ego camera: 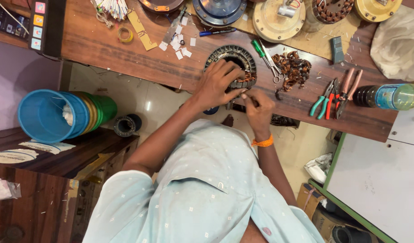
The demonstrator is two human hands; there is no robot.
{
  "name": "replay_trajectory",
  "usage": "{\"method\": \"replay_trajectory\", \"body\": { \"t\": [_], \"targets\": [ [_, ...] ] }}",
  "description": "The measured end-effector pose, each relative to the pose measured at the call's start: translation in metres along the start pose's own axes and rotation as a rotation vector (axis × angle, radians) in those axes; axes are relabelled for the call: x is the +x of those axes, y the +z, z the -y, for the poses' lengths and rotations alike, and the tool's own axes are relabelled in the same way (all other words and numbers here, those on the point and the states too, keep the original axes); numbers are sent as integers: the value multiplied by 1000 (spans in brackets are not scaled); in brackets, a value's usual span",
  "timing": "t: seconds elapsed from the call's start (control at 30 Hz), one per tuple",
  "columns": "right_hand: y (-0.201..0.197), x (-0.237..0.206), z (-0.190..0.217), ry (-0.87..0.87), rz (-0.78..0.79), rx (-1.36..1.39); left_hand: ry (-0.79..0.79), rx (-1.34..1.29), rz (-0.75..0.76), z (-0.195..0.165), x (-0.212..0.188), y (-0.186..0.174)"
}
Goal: The person pulls burnt copper windings out of a motor stator on a workbench by hand, working around the stator ring and placing extracted coils on the table. They briefly use pliers to grip and pull a winding, then resume hand extraction.
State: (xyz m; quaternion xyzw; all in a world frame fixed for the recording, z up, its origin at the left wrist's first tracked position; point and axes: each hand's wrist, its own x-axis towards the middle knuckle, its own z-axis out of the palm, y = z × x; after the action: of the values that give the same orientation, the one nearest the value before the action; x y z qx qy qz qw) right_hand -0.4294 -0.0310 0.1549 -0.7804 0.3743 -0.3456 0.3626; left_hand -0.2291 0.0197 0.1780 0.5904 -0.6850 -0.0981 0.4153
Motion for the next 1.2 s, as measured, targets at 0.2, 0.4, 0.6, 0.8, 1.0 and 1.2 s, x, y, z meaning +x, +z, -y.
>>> {"method": "replay_trajectory", "body": {
  "t": [0.2,0.4,0.6,0.8,1.0,1.2],
  "targets": [
    [-38,28,17,-105,78,-75,43,-14,-105,6,-7,10],
    [-26,58,26,-177,113,-93,34,4,-112,11,-13,12],
    [-9,83,22,-178,104,-165,-237,-97,-179,-6,-5,11],
    [-4,86,29,-78,70,-162,-482,-294,-64,2,19,15],
    [-13,57,48,-151,171,-95,-311,-597,124,37,8,6],
    [-4,27,42,-106,131,-131,-146,-671,201,55,13,9]
  ]
}}
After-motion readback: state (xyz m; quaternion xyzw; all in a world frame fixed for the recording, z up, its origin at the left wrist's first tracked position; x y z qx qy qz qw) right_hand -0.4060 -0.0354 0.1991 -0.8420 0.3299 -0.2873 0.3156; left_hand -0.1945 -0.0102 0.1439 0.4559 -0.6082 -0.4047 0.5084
